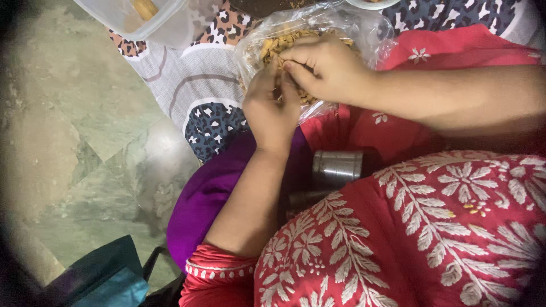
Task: The person sits on the floor and peels the outer skin off nuts by hand, placing the peeled nuts into a plastic bag. They occasionally use a metal pestle to crack or press nuts before peeling.
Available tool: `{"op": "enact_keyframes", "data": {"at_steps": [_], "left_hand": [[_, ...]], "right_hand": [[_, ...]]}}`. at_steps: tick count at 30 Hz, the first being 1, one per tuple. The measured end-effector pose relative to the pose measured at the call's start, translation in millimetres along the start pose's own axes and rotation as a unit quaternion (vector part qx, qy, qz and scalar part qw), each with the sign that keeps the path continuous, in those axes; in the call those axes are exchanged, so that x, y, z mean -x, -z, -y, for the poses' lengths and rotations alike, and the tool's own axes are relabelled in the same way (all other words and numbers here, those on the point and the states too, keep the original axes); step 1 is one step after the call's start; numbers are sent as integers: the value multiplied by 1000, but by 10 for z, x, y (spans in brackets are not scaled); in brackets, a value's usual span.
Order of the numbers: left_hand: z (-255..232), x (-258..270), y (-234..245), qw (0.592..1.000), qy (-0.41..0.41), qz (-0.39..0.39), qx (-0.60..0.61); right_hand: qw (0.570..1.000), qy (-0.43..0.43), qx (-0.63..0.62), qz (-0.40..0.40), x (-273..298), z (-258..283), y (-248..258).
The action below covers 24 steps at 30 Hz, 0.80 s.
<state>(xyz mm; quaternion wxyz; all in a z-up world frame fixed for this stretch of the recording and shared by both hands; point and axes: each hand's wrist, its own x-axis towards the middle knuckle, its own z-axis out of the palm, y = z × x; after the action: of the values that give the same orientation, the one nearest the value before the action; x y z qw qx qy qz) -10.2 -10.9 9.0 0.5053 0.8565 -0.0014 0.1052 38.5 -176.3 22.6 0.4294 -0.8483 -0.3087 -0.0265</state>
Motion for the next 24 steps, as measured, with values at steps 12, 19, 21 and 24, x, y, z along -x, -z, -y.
{"op": "enact_keyframes", "data": {"at_steps": [12,19,21,24], "left_hand": [[209,-142,-30,899,179,51,395],[234,-111,-19,875,221,47,429],[230,-95,-21,878,211,46,427],[234,-72,-55,886,198,35,419]], "right_hand": [[992,34,115,38,-42,-67,113],[997,0,65,49,-18,-43,54],[997,19,67,28,-24,-27,49],[998,17,60,20,-8,-9,24]]}}
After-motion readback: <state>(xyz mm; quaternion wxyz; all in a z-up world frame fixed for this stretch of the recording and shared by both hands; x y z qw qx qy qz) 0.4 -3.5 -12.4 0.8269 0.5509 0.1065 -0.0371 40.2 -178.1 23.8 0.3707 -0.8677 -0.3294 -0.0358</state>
